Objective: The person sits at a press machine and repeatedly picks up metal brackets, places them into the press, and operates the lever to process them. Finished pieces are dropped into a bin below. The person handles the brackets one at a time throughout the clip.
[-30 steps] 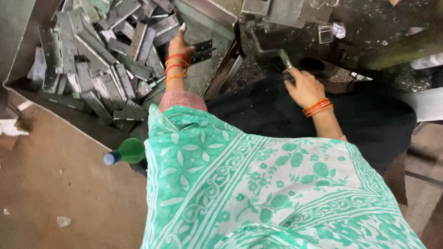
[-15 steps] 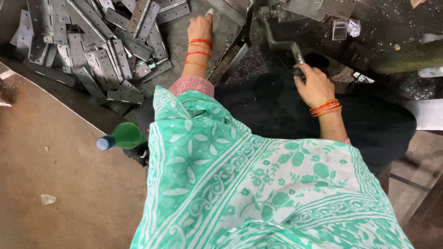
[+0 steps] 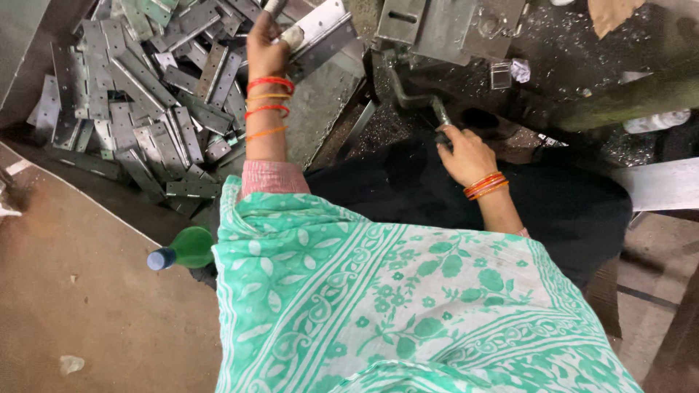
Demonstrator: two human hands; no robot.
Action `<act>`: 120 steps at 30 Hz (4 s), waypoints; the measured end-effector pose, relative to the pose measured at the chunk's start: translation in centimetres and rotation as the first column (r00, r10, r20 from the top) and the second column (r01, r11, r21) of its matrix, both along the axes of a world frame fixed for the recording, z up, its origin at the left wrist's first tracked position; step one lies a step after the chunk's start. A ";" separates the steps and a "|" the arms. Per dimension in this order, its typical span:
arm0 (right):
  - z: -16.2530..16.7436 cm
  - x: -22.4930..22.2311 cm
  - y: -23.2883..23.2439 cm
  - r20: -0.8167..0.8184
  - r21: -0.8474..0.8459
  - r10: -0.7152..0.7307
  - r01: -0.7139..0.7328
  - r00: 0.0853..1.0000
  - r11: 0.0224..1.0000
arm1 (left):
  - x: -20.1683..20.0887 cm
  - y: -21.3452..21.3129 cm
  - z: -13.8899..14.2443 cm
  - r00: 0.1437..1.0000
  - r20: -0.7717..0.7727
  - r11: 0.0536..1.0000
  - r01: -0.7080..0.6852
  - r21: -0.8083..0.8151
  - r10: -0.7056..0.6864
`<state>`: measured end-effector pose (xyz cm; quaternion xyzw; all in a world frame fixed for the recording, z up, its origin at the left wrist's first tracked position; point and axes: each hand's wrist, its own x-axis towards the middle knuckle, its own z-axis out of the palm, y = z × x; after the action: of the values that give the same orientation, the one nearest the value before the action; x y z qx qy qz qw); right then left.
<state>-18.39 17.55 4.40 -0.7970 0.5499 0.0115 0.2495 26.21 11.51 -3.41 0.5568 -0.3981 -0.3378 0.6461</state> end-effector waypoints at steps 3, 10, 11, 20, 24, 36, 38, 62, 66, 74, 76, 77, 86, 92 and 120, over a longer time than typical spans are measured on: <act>-0.4 0.1 0.1 -0.011 0.014 -0.011 0.011 1.000 1.000 | -6.1 -2.5 -1.0 0.935 -0.341 0.992 0.057 -0.117 -0.094; -1.7 -0.1 0.2 0.004 -0.008 0.008 -0.008 1.000 1.000 | -19.9 -6.0 -1.7 0.996 0.092 0.997 -0.025 0.072 0.019; -1.9 -0.1 0.2 0.018 -0.005 0.006 -0.006 1.000 1.000 | -21.0 -5.9 -1.3 0.972 0.233 0.997 -0.046 0.069 0.029; -1.1 0.2 -0.1 -0.013 -0.006 0.020 -0.021 1.000 1.000 | -23.8 -0.7 3.5 0.289 0.943 0.986 0.053 0.160 -0.168; 1.6 0.8 -1.4 -0.057 0.017 0.047 -0.046 0.997 0.999 | -24.3 -1.0 3.2 0.152 0.967 0.978 0.063 0.198 -0.205; 4.7 1.7 -3.6 -0.154 0.079 0.118 -0.107 0.981 0.991 | -22.9 -3.9 1.7 0.114 0.979 0.980 0.126 0.154 -0.168; 3.2 0.9 -3.1 -0.114 0.062 0.070 -0.063 0.991 0.996 | -22.5 -5.1 1.3 0.096 0.983 0.980 0.135 0.144 -0.158; -6.6 -1.7 1.1 -0.055 -0.172 0.003 -0.012 0.998 0.985 | -25.8 -9.3 1.0 0.125 0.981 0.985 -0.070 0.158 -0.149; -11.3 -1.9 4.8 0.044 -0.227 -0.048 0.057 0.998 0.972 | -25.6 -8.6 1.2 0.144 0.979 0.987 -0.052 0.153 -0.144; -5.8 -1.9 1.0 -0.034 -0.115 0.024 -0.028 0.999 0.993 | -26.2 -9.6 1.5 0.178 0.972 0.984 -0.060 0.169 -0.156; -3.6 -2.0 -0.9 -0.137 -0.042 0.009 -0.015 0.990 0.999 | -26.8 -10.7 1.3 0.178 0.967 0.981 -0.039 0.190 -0.180; -3.2 -1.9 -1.5 -0.148 -0.053 0.022 -0.030 0.989 0.998 | -27.1 -11.5 1.2 0.178 0.972 0.985 -0.055 0.163 -0.151; -12.5 -2.7 4.4 0.158 -0.342 0.026 0.030 0.987 0.939 | -27.4 -13.9 -0.6 0.232 0.959 0.984 -0.027 0.174 -0.163; -10.7 -2.9 3.3 0.053 -0.293 0.046 -0.029 0.997 0.956 | -27.2 -10.9 -0.7 0.156 0.986 0.995 -0.086 -0.052 0.065; -4.2 -1.9 0.1 -0.039 -0.122 0.042 -0.047 0.998 0.991 | -26.6 -10.6 1.8 0.113 0.994 0.998 -0.056 0.011 -0.004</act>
<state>-20.32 17.69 0.19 -0.8226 0.5360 -0.0024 0.1897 -0.41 0.88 -1.56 0.6614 -0.7098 0.1209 0.2099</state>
